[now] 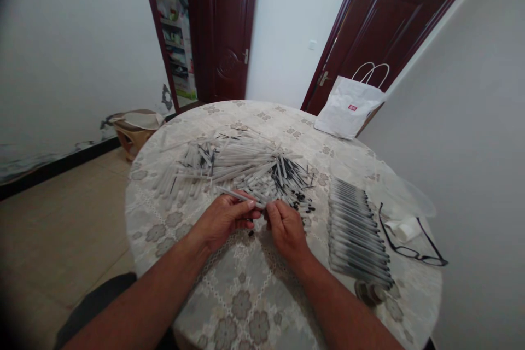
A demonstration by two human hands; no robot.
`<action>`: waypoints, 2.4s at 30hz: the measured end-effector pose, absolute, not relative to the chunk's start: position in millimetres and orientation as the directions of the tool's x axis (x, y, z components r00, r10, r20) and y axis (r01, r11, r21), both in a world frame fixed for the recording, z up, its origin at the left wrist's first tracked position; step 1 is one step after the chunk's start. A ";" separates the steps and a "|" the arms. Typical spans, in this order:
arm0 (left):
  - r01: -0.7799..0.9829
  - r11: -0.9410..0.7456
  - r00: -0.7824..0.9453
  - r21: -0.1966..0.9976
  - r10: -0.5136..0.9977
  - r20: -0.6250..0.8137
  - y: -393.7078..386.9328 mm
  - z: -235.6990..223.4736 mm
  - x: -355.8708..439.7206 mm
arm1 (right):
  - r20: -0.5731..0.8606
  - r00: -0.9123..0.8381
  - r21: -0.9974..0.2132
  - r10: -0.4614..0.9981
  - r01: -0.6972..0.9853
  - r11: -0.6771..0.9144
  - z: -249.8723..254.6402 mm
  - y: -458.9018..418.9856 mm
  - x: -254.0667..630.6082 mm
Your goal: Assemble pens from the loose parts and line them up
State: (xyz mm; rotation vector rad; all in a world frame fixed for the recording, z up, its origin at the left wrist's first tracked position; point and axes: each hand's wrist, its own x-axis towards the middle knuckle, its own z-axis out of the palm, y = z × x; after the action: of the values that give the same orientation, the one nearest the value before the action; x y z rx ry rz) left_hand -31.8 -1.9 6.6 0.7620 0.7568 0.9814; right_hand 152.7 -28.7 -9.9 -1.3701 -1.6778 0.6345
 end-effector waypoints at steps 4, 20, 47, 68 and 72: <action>-0.420 0.333 0.336 0.844 0.921 -0.196 -3.5 8.7 -31.9 | 0.313 -0.021 -0.829 0.949 0.481 0.284 -8.4 -30.9 151.2; -0.399 0.271 0.313 0.876 0.938 -0.148 -4.9 5.7 -32.2 | 0.303 -0.072 -0.829 0.950 0.472 0.300 -20.5 -30.2 146.4; -0.404 0.310 0.337 0.861 0.925 -0.175 -7.2 10.8 -31.9 | 0.267 -0.067 -0.854 0.961 0.446 0.268 -13.9 -33.2 149.6; -0.427 0.278 0.250 0.861 0.951 -0.183 -4.0 12.3 -35.0 | 0.300 0.022 -0.873 0.954 0.409 0.266 -4.2 -37.2 151.4; -0.416 0.266 0.252 0.869 0.952 -0.170 -1.7 10.4 -36.2 | 0.251 0.058 -0.928 0.966 0.300 0.224 -7.2 -33.6 151.3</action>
State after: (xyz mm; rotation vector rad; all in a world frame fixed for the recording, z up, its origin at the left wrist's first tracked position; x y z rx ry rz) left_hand -36.2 -1.7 10.4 0.8040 0.8246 1.0813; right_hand 151.3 -33.6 -7.2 -1.2737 -1.4516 0.8039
